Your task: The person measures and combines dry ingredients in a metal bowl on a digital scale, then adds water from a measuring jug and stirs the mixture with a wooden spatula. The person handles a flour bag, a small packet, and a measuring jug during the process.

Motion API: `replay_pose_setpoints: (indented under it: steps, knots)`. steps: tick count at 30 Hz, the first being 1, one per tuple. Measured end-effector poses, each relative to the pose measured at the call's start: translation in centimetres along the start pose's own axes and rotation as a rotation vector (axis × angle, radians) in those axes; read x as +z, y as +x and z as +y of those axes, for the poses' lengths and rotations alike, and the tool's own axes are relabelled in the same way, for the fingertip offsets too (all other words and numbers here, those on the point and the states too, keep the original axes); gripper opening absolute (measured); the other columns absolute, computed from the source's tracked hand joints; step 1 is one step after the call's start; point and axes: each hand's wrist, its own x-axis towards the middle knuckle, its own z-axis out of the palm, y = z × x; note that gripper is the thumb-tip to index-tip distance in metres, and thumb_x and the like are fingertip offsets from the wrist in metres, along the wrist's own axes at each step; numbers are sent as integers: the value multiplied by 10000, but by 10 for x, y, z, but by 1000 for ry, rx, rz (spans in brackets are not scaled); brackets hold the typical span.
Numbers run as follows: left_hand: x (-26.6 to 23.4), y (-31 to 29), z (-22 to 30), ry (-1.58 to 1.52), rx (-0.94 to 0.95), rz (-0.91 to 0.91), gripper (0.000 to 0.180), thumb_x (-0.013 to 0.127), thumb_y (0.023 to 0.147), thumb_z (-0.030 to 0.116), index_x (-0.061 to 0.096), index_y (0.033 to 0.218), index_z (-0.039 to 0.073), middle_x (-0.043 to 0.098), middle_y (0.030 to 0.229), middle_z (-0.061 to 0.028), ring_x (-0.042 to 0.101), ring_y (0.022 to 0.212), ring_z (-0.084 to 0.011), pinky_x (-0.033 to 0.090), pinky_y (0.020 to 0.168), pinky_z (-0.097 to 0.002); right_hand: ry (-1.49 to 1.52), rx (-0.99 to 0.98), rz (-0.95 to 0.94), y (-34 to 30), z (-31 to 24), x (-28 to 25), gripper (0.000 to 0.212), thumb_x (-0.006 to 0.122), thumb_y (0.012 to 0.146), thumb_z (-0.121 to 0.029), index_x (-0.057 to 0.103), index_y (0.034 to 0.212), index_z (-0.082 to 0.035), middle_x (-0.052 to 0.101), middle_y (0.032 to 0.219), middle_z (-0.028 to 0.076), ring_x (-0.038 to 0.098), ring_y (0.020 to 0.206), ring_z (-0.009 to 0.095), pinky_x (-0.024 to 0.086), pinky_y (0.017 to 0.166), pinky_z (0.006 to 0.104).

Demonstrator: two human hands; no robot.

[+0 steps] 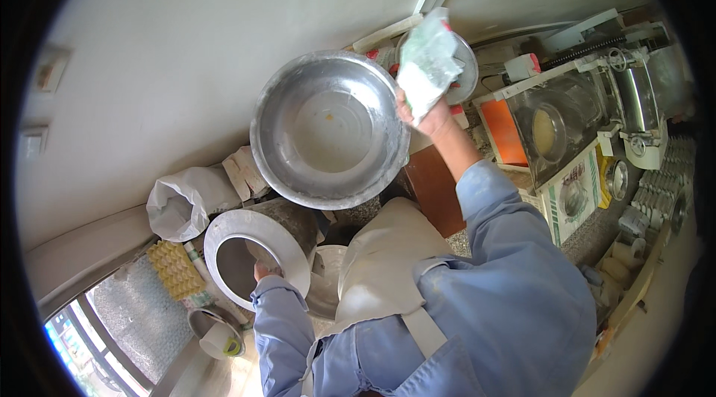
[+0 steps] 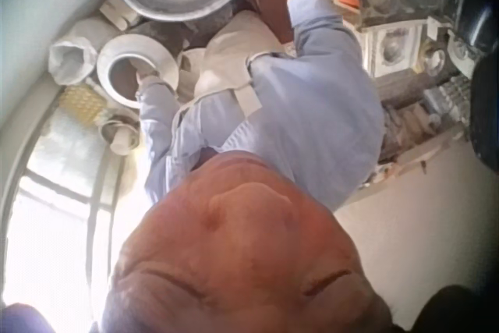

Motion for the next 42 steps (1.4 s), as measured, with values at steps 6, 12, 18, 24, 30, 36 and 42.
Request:
replay_pose_setpoints:
  steps: [6, 12, 18, 24, 30, 36, 42]
  knots:
    - [-1, 6, -12, -200, -143, 178, 444, 572, 740, 254, 448, 1143, 114, 449, 1119, -112, 452, 1008, -261, 403, 828, -394, -66, -87, 356, 29, -58, -88, 430, 326, 851, -452, 537, 893, -80, 535, 676, 98, 514, 533, 233, 392, 441, 319]
    - [10, -12, -6, -421, -287, 482, 572, 595, 741, 326, 370, 1210, 86, 388, 1112, -148, 446, 912, -281, 423, 752, -412, -224, -145, 563, 63, -66, -125, 360, 360, 856, -410, 531, 891, -95, 552, 672, 76, 519, 521, 221, 400, 426, 314]
    - [-1, -14, -15, -437, -255, 428, 518, 576, 756, 325, 421, 1175, 64, 456, 1036, -120, 467, 884, -254, 428, 752, -388, -333, -166, 712, 94, -60, -144, 440, 337, 878, -413, 466, 1121, -69, 561, 986, 122, 573, 784, 276, 475, 539, 407]
    - [-7, -7, -24, -442, -245, 437, 474, 555, 777, 307, 444, 1154, 42, 474, 1058, -121, 476, 918, -248, 427, 776, -389, -1644, 100, 986, 78, -90, -144, 426, 405, 834, -309, 480, 1024, 65, 543, 1012, 242, 573, 860, 320, 475, 702, 390]
    - [-10, -1, -33, -468, -241, 434, 434, 533, 798, 289, 466, 1132, 20, 492, 1080, -123, 484, 952, -243, 425, 800, -390, -1953, -62, 1311, 53, -121, -173, 367, 492, 764, -219, 497, 1003, 60, 506, 1078, 280, 512, 997, 356, 393, 865, 403]
    - [-32, 12, -61, -513, -230, 415, 400, 512, 819, 272, 489, 1110, -2, 511, 1102, -124, 493, 986, -237, 424, 824, -392, -1636, -141, 1193, 58, -132, -189, 196, 528, 722, -193, 590, 789, -19, 606, 859, 188, 574, 818, 319, 442, 733, 370]
    - [-52, 52, -117, -674, -32, 131, 358, 488, 845, 245, 515, 1088, -17, 547, 1088, -121, 522, 981, -217, 437, 827, -353, -2018, -576, 932, 35, -143, -155, 164, 529, 733, -186, 593, 813, -58, 598, 836, 170, 564, 813, 346, 435, 708, 397]
